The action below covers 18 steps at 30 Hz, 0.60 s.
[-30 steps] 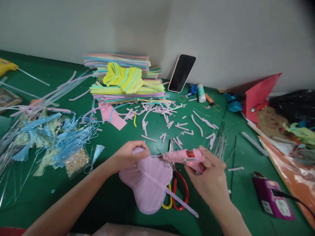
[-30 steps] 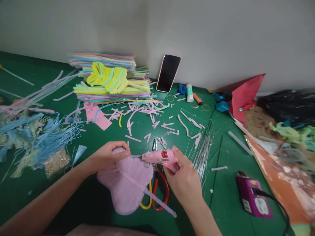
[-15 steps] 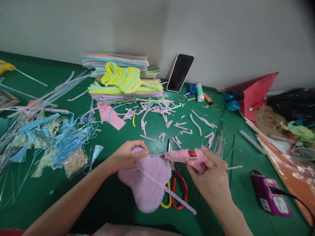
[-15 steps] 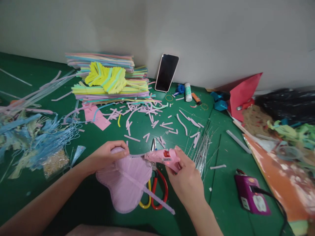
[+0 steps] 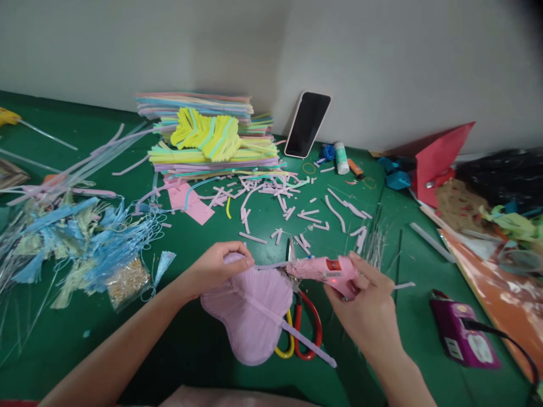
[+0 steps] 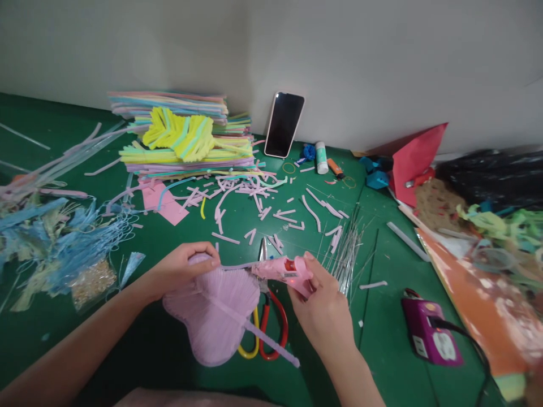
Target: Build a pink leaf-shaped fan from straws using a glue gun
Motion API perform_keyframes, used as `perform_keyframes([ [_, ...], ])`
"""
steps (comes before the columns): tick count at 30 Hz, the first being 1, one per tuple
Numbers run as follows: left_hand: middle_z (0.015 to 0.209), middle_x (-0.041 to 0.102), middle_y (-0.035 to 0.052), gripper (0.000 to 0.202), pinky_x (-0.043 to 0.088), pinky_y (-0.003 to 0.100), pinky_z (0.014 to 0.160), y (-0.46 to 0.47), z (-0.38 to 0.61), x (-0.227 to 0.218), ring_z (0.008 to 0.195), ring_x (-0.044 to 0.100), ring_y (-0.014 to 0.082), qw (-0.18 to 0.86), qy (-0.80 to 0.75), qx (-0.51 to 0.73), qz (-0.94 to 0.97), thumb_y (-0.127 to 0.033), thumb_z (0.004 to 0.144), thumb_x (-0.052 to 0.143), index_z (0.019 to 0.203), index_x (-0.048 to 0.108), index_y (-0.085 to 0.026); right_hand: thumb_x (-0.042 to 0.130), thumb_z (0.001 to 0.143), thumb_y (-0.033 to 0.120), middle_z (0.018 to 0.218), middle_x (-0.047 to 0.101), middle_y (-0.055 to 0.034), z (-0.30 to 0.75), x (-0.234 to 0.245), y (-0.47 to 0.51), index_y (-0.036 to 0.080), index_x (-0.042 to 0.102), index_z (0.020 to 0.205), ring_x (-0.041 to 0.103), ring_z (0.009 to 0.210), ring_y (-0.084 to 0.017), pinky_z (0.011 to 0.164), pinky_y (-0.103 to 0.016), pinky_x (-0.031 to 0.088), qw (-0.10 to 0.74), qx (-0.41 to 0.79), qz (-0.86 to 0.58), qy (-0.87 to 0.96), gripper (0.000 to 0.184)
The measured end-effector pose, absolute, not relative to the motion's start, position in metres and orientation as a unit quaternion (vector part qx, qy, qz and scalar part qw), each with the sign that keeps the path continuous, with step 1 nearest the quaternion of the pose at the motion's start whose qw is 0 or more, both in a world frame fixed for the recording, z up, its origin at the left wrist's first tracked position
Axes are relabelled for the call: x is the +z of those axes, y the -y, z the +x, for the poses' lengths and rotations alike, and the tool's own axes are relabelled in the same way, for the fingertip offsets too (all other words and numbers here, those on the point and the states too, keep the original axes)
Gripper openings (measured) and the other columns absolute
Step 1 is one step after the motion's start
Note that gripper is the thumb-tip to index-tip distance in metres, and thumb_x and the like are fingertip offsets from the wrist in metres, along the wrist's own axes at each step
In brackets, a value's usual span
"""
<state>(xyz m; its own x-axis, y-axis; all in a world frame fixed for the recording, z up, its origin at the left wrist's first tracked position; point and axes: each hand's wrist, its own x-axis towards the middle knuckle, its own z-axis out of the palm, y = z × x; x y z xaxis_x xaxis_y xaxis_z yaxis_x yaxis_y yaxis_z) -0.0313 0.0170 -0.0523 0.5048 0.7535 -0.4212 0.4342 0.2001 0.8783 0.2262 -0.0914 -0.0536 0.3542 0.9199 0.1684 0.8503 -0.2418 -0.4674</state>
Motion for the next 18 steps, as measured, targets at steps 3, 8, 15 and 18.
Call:
perform_keyframes([
  [3,0.086,0.068,0.0011,0.021,0.045,0.029,0.079,-0.0177,-0.0309,-0.0508,0.086,0.062,0.0219,0.601,-0.483,0.125,0.625,-0.04,0.08,0.059,0.079,0.065,-0.02,0.06,0.078,0.04,0.09,0.075,-0.0149,0.2239,-0.0513,0.0919,0.017,0.051,0.118,0.073,0.066,-0.027,0.054,-0.035,0.058,0.25,0.064,-0.785,0.563,0.047],
  [8,0.085,0.069,0.0011,0.022,0.045,0.029,0.08,-0.0186,-0.0315,-0.0505,0.086,0.062,0.0217,0.597,-0.483,0.13,0.627,-0.041,0.08,0.059,0.078,0.065,-0.02,0.06,0.078,0.041,0.086,0.075,-0.0131,0.2245,-0.0517,0.0921,0.018,0.05,0.117,0.073,0.063,-0.026,0.053,-0.033,0.057,0.255,0.054,-0.785,0.562,0.046],
  [15,0.085,0.069,0.0012,0.025,0.046,0.03,0.082,-0.0197,-0.0324,-0.0479,0.086,0.063,0.0221,0.592,-0.496,0.127,0.623,-0.044,0.08,0.059,0.079,0.065,-0.02,0.059,0.079,0.042,0.089,0.075,-0.0144,0.2263,-0.054,0.0932,0.016,0.048,0.12,0.074,0.067,-0.026,0.054,-0.033,0.058,0.261,0.066,-0.786,0.556,0.05],
  [18,0.085,0.069,0.001,0.026,0.046,0.03,0.082,-0.0202,-0.0329,-0.0482,0.086,0.062,0.0221,0.591,-0.495,0.129,0.624,-0.045,0.08,0.059,0.08,0.065,-0.02,0.06,0.078,0.04,0.097,0.074,-0.0163,0.2272,-0.0549,0.093,0.016,0.048,0.118,0.074,0.069,-0.025,0.055,-0.032,0.059,0.271,0.073,-0.786,0.551,0.049],
])
